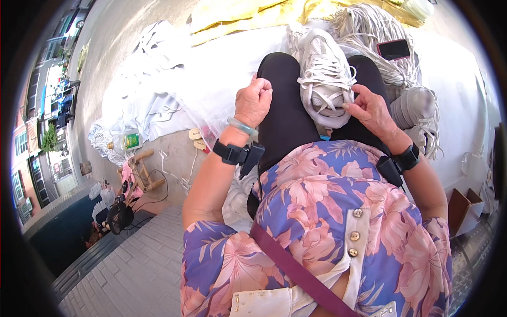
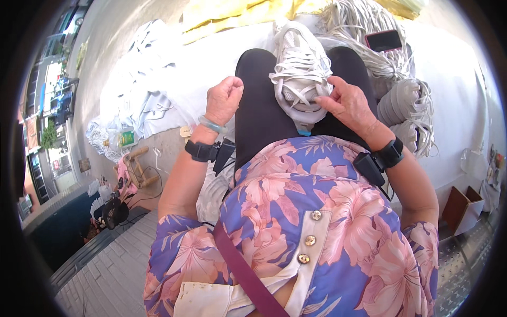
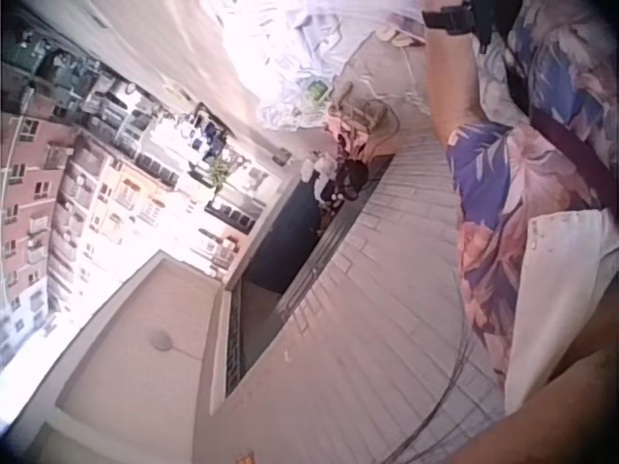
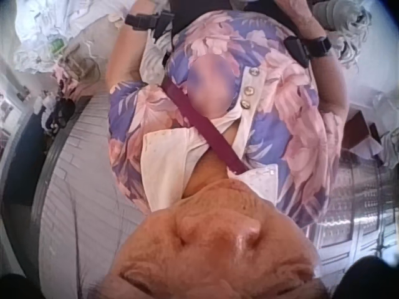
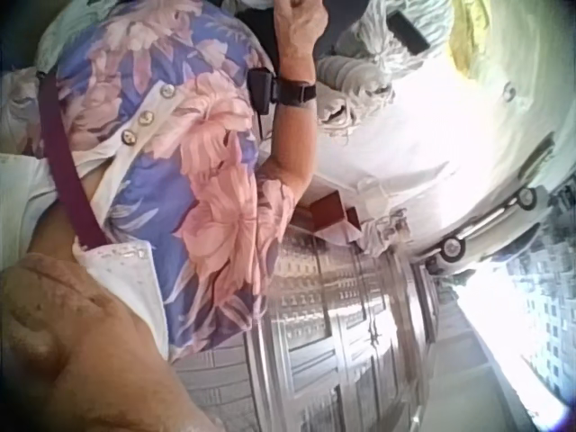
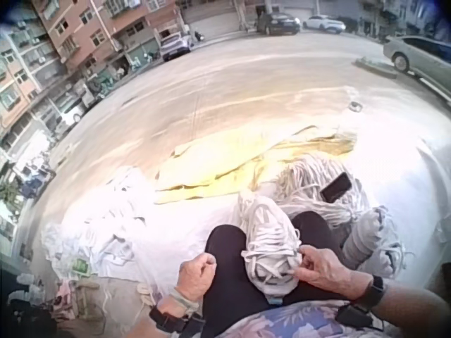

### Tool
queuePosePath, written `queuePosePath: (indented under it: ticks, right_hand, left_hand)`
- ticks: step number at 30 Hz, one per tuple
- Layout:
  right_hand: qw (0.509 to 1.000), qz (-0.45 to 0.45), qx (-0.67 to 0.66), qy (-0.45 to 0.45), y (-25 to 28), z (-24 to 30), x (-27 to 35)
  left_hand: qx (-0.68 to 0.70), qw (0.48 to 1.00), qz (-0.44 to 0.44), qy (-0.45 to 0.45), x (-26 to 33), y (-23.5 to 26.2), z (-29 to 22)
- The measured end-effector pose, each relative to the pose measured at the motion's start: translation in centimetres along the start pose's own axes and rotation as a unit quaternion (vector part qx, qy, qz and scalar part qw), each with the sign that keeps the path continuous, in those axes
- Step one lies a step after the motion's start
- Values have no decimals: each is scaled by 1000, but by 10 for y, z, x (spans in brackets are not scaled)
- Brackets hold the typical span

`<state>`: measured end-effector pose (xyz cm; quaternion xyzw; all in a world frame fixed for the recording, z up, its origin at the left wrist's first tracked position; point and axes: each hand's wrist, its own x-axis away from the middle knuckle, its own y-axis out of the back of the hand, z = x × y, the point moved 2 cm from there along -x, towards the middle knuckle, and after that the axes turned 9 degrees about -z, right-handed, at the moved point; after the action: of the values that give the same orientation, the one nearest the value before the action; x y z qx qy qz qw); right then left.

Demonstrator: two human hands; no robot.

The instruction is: Threading and tying laces onto multiple pairs of white athletic shoes.

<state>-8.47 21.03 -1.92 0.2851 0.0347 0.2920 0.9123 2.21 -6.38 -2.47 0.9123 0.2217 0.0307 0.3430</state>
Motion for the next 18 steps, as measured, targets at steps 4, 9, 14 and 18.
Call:
queuePosePath:
  ticks: [4, 9, 14, 18]
  right_hand:
    - [989, 5, 145, 31, -2, 6, -2]
    - [986, 19, 159, 35, -2, 0, -1]
    - [982, -9, 182, 47, -4, -7, 2]
    - [981, -2, 183, 68, -4, -9, 0]
  left_hand:
    - [-38, 995, 10, -94, 10, -14, -22]
    - [-53, 985, 30, -159, 13, -29, -46]
    - [-78, 980, 59, -171, 14, -37, -55]
    - [-65, 983, 50, -166, 15, -41, -51]
